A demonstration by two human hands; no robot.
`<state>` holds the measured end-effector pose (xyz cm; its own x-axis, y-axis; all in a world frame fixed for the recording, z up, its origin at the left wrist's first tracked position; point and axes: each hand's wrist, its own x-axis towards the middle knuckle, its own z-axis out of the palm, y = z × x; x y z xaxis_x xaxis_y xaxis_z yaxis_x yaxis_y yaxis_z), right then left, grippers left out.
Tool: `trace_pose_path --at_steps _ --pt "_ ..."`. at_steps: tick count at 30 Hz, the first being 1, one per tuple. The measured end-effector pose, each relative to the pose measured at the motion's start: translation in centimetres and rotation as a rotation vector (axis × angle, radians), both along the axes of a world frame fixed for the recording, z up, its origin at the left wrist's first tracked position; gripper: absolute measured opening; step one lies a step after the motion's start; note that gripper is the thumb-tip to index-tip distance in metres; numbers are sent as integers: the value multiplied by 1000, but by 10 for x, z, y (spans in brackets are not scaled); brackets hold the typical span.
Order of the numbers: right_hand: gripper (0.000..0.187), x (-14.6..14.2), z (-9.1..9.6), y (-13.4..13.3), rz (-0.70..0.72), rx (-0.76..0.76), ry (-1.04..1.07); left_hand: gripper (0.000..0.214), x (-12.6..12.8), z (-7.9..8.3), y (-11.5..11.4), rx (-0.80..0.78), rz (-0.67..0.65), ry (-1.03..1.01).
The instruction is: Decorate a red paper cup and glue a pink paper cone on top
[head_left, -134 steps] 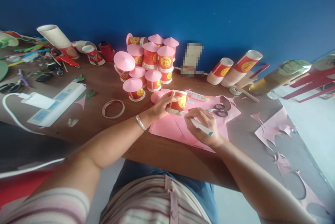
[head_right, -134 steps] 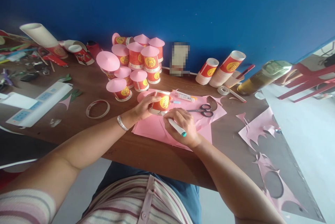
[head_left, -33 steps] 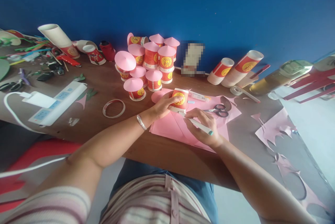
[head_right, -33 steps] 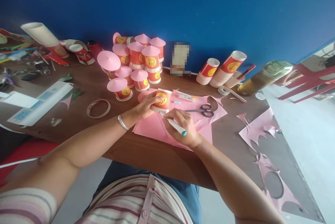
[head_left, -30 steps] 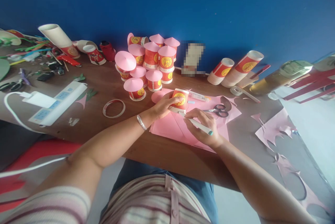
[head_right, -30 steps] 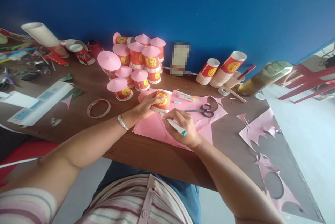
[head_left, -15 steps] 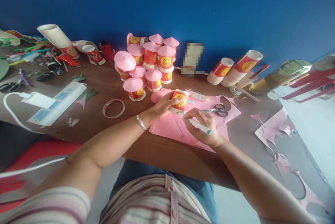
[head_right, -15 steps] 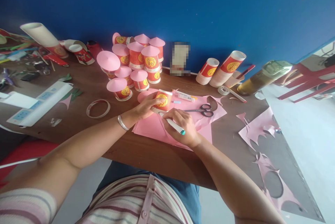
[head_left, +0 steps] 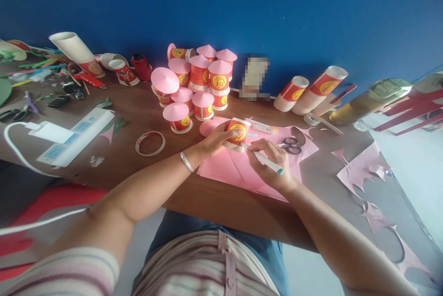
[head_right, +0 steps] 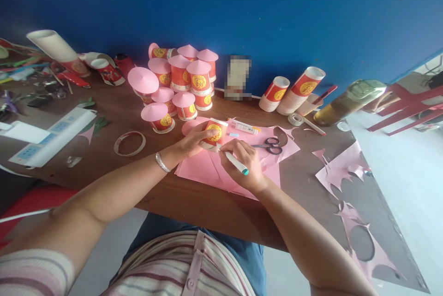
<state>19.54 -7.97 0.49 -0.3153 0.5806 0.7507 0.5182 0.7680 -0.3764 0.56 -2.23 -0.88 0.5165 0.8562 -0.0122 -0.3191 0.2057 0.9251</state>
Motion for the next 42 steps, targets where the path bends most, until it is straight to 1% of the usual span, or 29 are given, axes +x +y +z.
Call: trace_pose_path --at_steps 9,19,23,28,36,42 --pt "14 -1 0 -1 21 18 -21 42 -1 -5 1 16 11 11" --pt "14 3 -2 -1 67 -1 -20 42 0 -1 0 20 16 16" --pt "16 2 1 -1 85 -6 -11 42 -1 -3 0 0 26 3" --pt "17 1 7 -3 107 -16 10 34 -2 -5 1 0 34 -44" --pt "17 1 6 -3 118 9 14 33 -1 -7 2 -16 79 -84" --pt "15 1 6 -4 83 12 -22 33 -1 -7 2 -24 77 -92"
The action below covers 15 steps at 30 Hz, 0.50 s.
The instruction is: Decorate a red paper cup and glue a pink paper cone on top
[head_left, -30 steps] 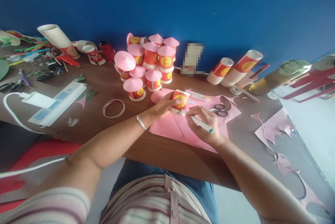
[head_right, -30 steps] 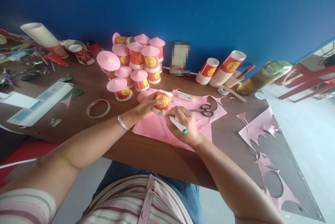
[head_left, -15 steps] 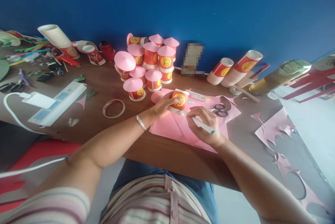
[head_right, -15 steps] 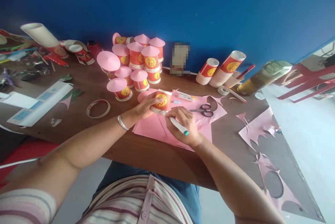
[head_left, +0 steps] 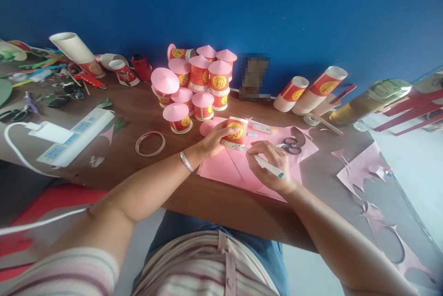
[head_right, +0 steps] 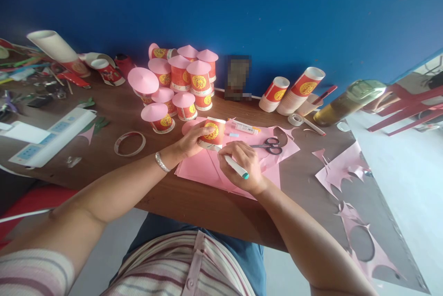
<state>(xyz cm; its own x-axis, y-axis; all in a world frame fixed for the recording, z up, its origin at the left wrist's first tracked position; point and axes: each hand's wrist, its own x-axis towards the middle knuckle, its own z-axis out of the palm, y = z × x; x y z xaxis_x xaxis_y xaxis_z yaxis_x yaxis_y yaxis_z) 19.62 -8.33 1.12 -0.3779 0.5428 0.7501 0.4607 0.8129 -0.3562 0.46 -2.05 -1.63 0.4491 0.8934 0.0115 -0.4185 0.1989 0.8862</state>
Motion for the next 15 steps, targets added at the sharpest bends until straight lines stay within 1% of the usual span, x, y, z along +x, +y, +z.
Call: trace_pose_path --at_steps 8,12,15 --pt "16 0 1 0 -4 5 10 34 0 3 0 -5 -5 4" --pt "16 0 0 0 0 17 19 37 1 2 0 -12 -13 4" --pt "16 -1 -1 0 -1 30 25 36 1 2 0 -8 -7 10"
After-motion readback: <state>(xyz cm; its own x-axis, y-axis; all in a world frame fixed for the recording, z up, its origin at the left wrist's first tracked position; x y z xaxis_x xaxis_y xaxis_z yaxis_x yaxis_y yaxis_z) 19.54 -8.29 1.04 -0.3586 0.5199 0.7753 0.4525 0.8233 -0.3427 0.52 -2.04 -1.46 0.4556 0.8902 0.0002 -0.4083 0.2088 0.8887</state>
